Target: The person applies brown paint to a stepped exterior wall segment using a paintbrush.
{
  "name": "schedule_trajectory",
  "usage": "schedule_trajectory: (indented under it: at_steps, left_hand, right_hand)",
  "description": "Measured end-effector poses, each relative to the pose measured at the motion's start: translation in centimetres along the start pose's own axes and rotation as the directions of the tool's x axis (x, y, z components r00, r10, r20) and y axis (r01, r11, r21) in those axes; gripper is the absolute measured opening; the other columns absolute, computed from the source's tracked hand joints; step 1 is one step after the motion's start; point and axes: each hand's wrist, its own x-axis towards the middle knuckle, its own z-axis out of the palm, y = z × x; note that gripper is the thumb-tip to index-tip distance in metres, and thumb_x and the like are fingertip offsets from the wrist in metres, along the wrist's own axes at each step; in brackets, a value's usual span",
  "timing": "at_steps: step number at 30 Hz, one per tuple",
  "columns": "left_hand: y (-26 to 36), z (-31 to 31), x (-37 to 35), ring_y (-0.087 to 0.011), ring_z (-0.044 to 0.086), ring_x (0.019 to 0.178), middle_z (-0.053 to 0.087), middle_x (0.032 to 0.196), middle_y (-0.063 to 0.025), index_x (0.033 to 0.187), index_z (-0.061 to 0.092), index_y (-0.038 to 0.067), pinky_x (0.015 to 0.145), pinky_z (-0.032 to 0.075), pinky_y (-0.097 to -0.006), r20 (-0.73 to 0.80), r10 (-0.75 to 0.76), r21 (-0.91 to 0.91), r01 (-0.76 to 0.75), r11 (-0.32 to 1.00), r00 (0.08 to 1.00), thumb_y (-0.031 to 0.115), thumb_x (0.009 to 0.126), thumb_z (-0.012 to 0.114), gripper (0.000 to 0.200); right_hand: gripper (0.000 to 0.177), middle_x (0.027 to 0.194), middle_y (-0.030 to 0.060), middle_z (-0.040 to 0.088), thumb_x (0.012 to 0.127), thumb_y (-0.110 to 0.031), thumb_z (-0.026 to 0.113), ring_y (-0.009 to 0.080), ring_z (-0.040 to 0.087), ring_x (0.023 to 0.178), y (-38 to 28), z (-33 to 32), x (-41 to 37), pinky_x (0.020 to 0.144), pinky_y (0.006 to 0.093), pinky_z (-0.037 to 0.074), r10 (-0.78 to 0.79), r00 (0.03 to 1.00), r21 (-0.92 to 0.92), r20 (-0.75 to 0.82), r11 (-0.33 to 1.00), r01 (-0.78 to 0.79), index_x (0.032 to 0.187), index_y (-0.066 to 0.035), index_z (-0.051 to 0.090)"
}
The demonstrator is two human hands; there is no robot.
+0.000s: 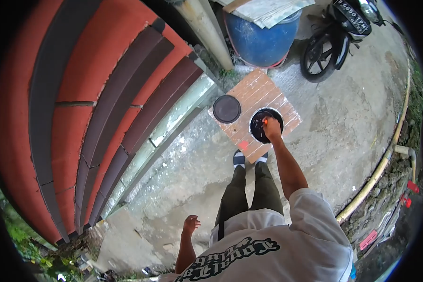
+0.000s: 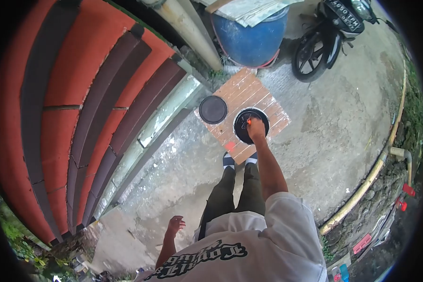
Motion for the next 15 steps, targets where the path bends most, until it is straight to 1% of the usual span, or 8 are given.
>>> schedule_trajectory:
  at_steps: [1, 4, 5, 7, 8, 9, 12, 15]
  left_hand:
    - [-0.4, 0.5, -0.2, -0.0202, 0.068, 0.072, 0.069, 0.086, -0.01, 0.116, 0.06, 0.012, 0.061, 0.051, -0.0319, 0.004, -0.018, -0.002, 0.018, 1.0, 1.0, 0.026, 0.098, 0.051, 0.025]
    - [-1.4, 1.6, -1.1, -0.0204, 0.068, 0.074, 0.069, 0.089, -0.0104, 0.118, 0.059, 0.012, 0.062, 0.051, -0.0316, 0.02, -0.023, -0.124, 0.026, 0.992, 1.0, 0.026, 0.098, 0.05, 0.026]
    - [-1.6, 1.9, -1.3, -0.0204, 0.068, 0.074, 0.069, 0.089, -0.0103, 0.118, 0.059, 0.012, 0.062, 0.051, -0.0316, 0.009, -0.047, -0.104, 0.048, 0.993, 0.999, 0.026, 0.098, 0.05, 0.027]
    - [-1.1, 2.9, -1.7, -0.0203, 0.068, 0.074, 0.069, 0.089, -0.0101, 0.119, 0.059, 0.012, 0.062, 0.051, -0.0316, -0.012, -0.084, -0.07, 0.083, 0.994, 0.996, 0.026, 0.098, 0.049, 0.027]
    - [-0.9, 3.3, -1.9, -0.0201, 0.068, 0.075, 0.068, 0.089, -0.0099, 0.119, 0.059, 0.012, 0.062, 0.051, -0.0315, -0.011, -0.08, -0.082, 0.078, 0.994, 0.997, 0.026, 0.098, 0.049, 0.027]
    - [-0.9, 3.6, -2.0, -0.0199, 0.068, 0.075, 0.068, 0.089, -0.0097, 0.119, 0.059, 0.012, 0.062, 0.051, -0.0315, -0.011, -0.075, -0.094, 0.074, 0.993, 0.997, 0.027, 0.098, 0.049, 0.027]
    - [-0.6, 4.1, -2.3, -0.0193, 0.068, 0.075, 0.068, 0.088, -0.0094, 0.118, 0.058, 0.011, 0.062, 0.051, -0.0314, -0.024, -0.064, -0.131, 0.06, 0.989, 0.998, 0.028, 0.099, 0.048, 0.028]
    - [-0.2, 4.3, -2.6, -0.0191, 0.068, 0.075, 0.068, 0.088, -0.0091, 0.118, 0.058, 0.011, 0.062, 0.051, -0.0316, -0.033, -0.063, -0.149, 0.057, 0.987, 0.998, 0.03, 0.099, 0.048, 0.029]
  right_hand:
    - [0.017, 0.097, 0.0178, 0.07, 0.083, -0.013, 0.069, 0.0375, 0.067, 0.093, 0.1, 0.3, 0.6, 0.083, 0.0455, 0.054, 0.009, 1.0, 0.023, 0.015, 1.0, -0.009, 0.1, -0.012, 0.068]
    - [0.02, 0.096, 0.0175, 0.069, 0.083, -0.011, 0.069, 0.0377, 0.066, 0.093, 0.7, 1.7, 2.1, 0.083, 0.0455, 0.054, 0.011, 1.0, 0.046, 0.006, 0.999, -0.012, 0.102, -0.012, 0.067]
    - [0.019, 0.093, 0.0181, 0.069, 0.082, -0.006, 0.067, 0.039, 0.066, 0.091, 1.0, 2.2, 2.2, 0.081, 0.0459, 0.054, -0.092, 0.991, 0.084, -0.093, 0.991, 0.1, 0.101, -0.012, 0.065]
    - [0.02, 0.09, 0.0185, 0.069, 0.082, -0.002, 0.065, 0.04, 0.066, 0.09, 2.1, 3.5, 3.1, 0.079, 0.0462, 0.053, -0.091, 0.992, 0.083, -0.091, 0.992, 0.098, 0.099, -0.011, 0.063]
    - [0.02, 0.089, 0.0186, 0.069, 0.082, 0.0, 0.064, 0.0405, 0.066, 0.089, 2.5, 4.3, 3.4, 0.079, 0.0464, 0.053, -0.088, 0.992, 0.083, -0.089, 0.992, 0.096, 0.098, -0.011, 0.062]
    - [0.019, 0.09, 0.0203, 0.068, 0.082, 0.001, 0.062, 0.0417, 0.066, 0.089, 2.2, 4.5, 3.5, 0.077, 0.0477, 0.052, 0.016, 0.999, 0.126, -0.037, 0.992, -0.011, 0.097, -0.01, 0.06]
    - [0.02, 0.09, 0.0206, 0.068, 0.083, -0.001, 0.062, 0.0416, 0.066, 0.09, 2.0, 5.2, 3.7, 0.077, 0.0486, 0.052, 0.004, 1.0, 0.119, -0.001, 0.993, -0.004, 0.1, -0.011, 0.06]
    - [0.016, 0.091, 0.0204, 0.069, 0.085, -0.004, 0.062, 0.0414, 0.066, 0.092, 2.0, 5.9, 3.8, 0.077, 0.0486, 0.052, 0.086, 0.996, 0.094, 0.008, 0.992, -0.086, 0.099, -0.013, 0.061]
